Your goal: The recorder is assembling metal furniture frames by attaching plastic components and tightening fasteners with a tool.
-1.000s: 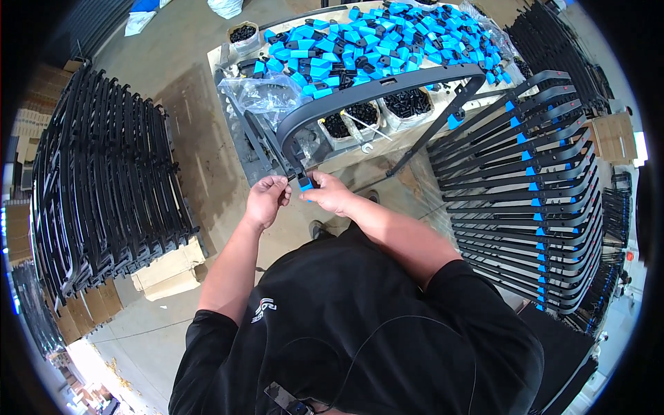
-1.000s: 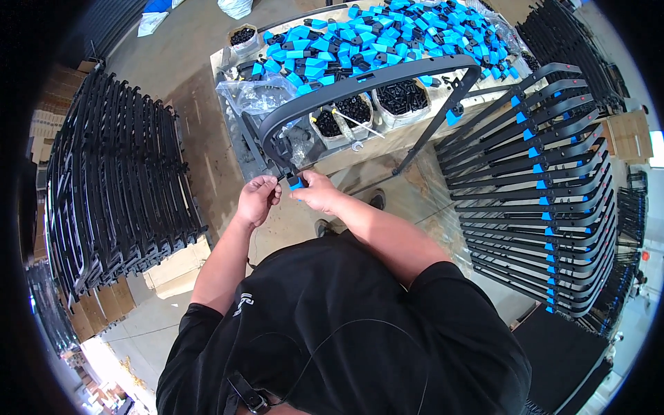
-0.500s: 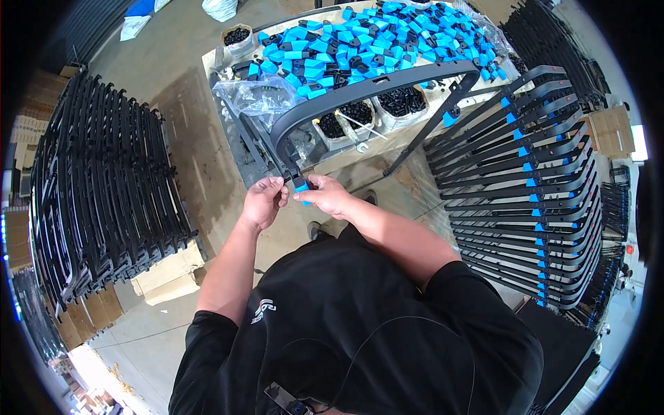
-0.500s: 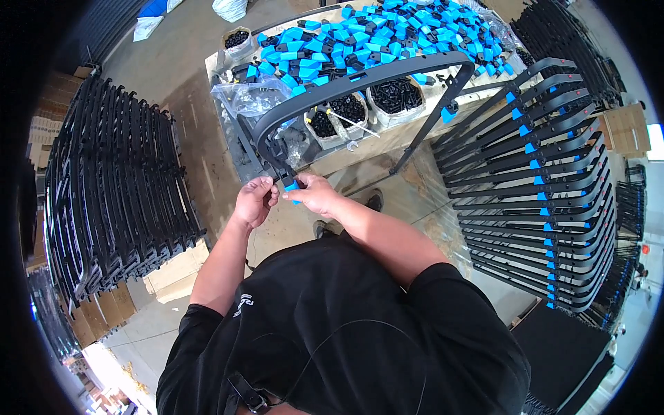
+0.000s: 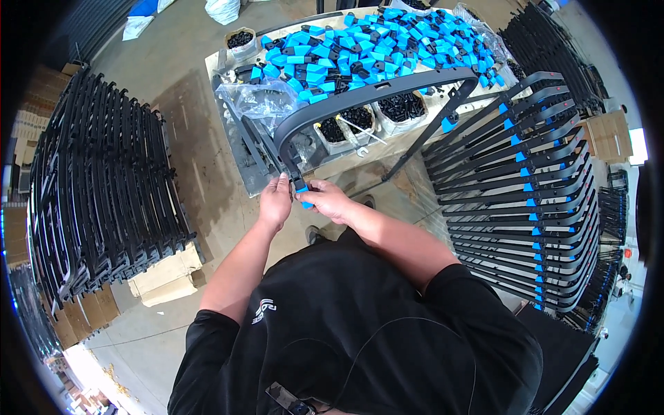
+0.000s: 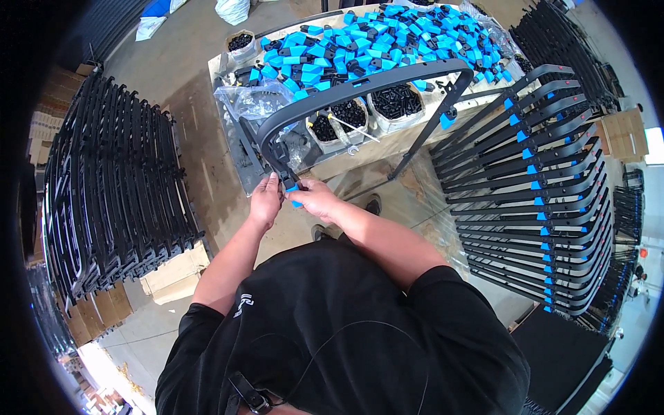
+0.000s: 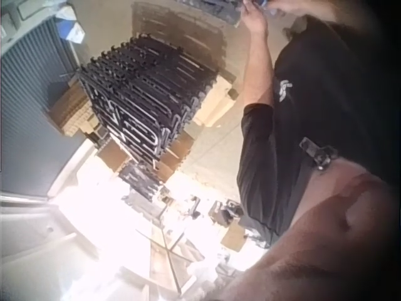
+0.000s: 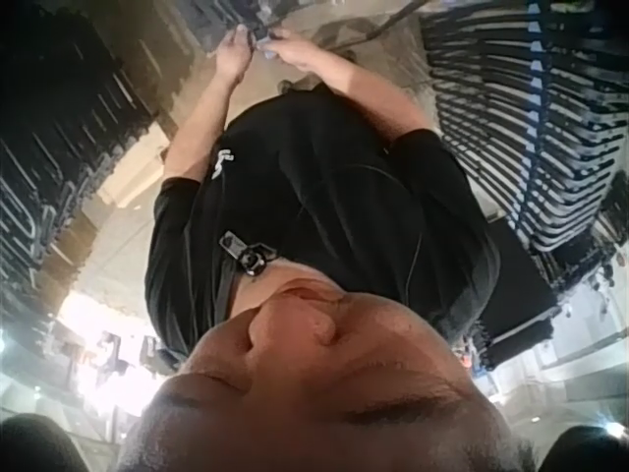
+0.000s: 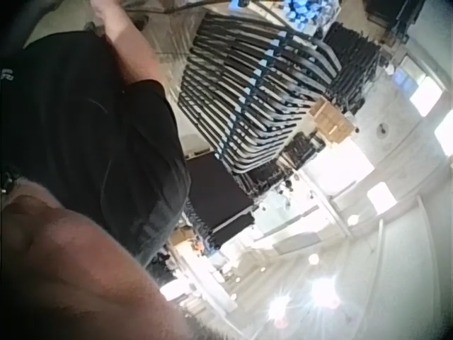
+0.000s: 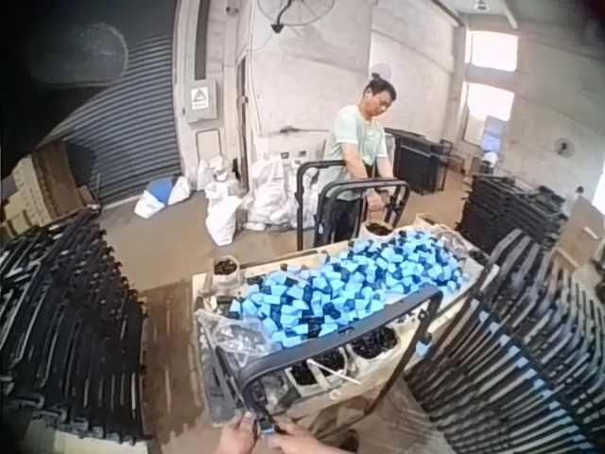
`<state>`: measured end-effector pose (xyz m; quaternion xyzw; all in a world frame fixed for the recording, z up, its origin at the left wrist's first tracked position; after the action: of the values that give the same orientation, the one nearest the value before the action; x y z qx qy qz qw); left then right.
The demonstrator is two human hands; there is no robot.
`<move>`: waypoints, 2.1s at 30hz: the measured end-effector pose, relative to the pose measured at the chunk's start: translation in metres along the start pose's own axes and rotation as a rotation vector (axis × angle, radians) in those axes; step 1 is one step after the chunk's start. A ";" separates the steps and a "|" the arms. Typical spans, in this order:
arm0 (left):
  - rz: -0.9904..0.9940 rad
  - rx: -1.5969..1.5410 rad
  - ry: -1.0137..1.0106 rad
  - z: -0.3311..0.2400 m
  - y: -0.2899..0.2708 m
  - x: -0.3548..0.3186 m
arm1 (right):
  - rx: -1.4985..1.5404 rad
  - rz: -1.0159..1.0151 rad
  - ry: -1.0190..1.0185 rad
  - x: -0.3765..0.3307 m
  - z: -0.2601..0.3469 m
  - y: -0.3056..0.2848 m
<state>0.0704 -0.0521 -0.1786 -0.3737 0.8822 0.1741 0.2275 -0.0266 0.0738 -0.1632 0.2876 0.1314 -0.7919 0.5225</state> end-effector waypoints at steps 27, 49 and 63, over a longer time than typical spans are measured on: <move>0.339 -0.443 -0.521 -0.013 0.005 -0.011 | 0.050 0.053 0.008 -0.012 0.005 0.001; 0.142 -0.119 0.092 -0.041 0.018 -0.022 | -0.032 0.109 -0.007 -0.009 0.001 -0.021; -0.035 -0.241 -0.018 -0.047 0.024 -0.029 | -0.069 0.144 -0.024 -0.009 -0.001 -0.021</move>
<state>0.0582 -0.0420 -0.1209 -0.4121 0.8461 0.2783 0.1919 -0.0430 0.0899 -0.1612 0.2687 0.1314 -0.7507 0.5891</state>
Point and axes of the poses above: each hand's wrist, its own x-axis towards the middle knuckle, its own y-axis out of the palm, z = x × y, the point moved 5 cm from there along x, towards the middle knuckle, and after that the axes turned 8 degrees about -x, right-handed, at the moved point
